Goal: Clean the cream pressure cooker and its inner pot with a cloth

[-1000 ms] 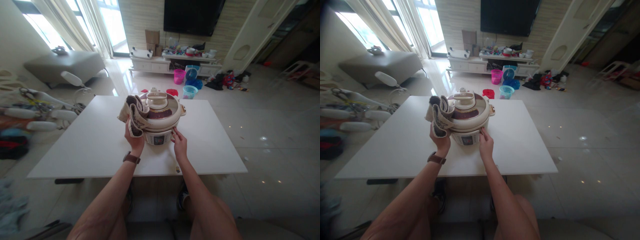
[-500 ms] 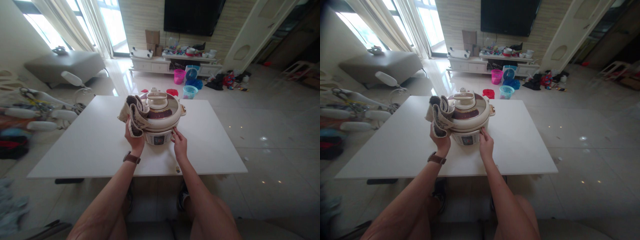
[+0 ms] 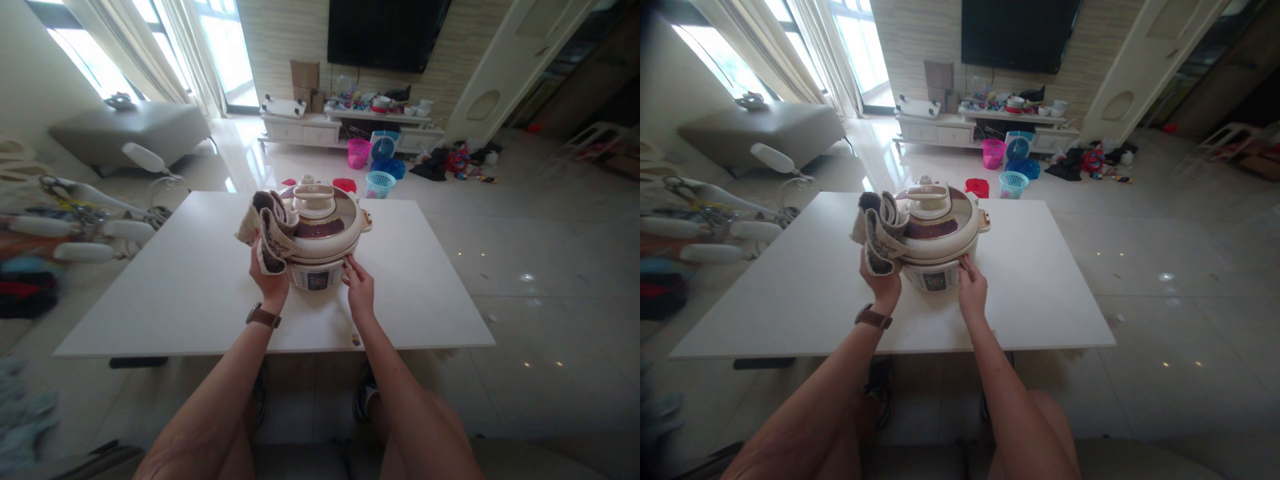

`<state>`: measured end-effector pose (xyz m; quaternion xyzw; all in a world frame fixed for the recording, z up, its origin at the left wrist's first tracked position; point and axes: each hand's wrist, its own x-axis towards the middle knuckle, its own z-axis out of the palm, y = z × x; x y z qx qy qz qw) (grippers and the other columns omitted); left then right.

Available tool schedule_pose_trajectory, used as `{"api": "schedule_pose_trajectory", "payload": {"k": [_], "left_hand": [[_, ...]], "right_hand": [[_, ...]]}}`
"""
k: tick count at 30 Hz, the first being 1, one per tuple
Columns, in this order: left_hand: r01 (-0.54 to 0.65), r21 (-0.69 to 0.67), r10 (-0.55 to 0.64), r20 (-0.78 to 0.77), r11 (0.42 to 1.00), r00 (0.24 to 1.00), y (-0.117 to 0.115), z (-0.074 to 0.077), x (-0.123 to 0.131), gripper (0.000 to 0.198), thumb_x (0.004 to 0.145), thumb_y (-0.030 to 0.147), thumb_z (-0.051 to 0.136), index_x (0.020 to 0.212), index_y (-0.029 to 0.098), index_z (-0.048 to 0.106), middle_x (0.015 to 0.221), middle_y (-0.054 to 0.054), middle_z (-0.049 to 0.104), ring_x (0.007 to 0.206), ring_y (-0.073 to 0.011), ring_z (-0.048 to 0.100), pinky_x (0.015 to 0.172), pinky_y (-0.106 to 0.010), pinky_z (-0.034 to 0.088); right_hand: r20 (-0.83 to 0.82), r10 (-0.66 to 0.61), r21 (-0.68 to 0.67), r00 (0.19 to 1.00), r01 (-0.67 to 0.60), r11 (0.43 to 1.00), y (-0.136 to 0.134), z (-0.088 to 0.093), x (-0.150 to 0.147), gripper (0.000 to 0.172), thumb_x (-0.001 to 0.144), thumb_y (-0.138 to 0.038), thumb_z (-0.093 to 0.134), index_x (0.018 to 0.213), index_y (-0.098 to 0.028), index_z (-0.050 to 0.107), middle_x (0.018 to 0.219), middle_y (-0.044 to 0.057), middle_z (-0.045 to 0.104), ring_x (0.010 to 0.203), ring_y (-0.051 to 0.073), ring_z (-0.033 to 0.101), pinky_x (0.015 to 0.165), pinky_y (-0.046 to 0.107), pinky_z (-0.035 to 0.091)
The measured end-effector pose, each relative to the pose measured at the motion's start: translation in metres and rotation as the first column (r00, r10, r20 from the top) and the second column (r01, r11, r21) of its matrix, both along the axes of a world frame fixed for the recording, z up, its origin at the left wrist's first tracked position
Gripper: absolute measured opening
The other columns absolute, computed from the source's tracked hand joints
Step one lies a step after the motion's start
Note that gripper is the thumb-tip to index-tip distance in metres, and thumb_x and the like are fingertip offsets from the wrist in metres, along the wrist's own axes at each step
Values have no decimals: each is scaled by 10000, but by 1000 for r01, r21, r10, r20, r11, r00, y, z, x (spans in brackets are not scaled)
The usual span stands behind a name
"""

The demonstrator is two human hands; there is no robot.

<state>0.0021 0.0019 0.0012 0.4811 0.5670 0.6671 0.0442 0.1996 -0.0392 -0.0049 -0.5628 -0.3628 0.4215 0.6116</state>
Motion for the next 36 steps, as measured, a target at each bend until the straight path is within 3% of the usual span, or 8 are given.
{"api": "schedule_pose_trajectory", "payload": {"k": [16, 25, 30, 36], "left_hand": [[-59, 6, 60, -29, 998, 998, -2, -1, 2, 470, 857, 238, 657, 1319, 151, 657, 1324, -177, 718, 1344, -292, 641, 1213, -457, 456], [-68, 8, 68, -21, 998, 997, -4, -1, 3, 531, 836, 233, 689, 1356, 134, 641, 1363, -191, 710, 1330, -303, 656, 1184, -463, 484], [-74, -22, 74, -18, 997, 997, -5, 1, 4, 676, 744, 167, 737, 1410, 169, 617, 1380, -162, 715, 1301, -297, 676, 1155, -446, 514], [-34, -24, 34, -22, 999, 999, -10, -2, 0, 711, 728, 212, 769, 1421, 173, 614, 1334, -147, 733, 1267, -299, 692, 1132, -439, 529]], "right_hand": [[-1, -6, 34, 1000, 6, 999, -1, -3, -3, 452, 849, -347, 669, 1271, -229, 784, 1408, 59, 721, 1356, 286, 661, 1153, 510, 536], [4, -76, 31, 997, 76, 997, 0, -2, -13, 447, 845, -356, 645, 1241, -213, 797, 1405, 78, 717, 1355, 296, 663, 1139, 511, 545], [2, -82, 31, 997, 81, 996, 0, -3, -13, 454, 834, -368, 650, 1239, -225, 798, 1405, 62, 717, 1351, 290, 664, 1155, 513, 530], [-6, -69, 31, 998, 69, 997, -2, -4, -15, 442, 845, -364, 649, 1244, -247, 799, 1423, 60, 714, 1342, 296, 673, 1132, 500, 558]]}}
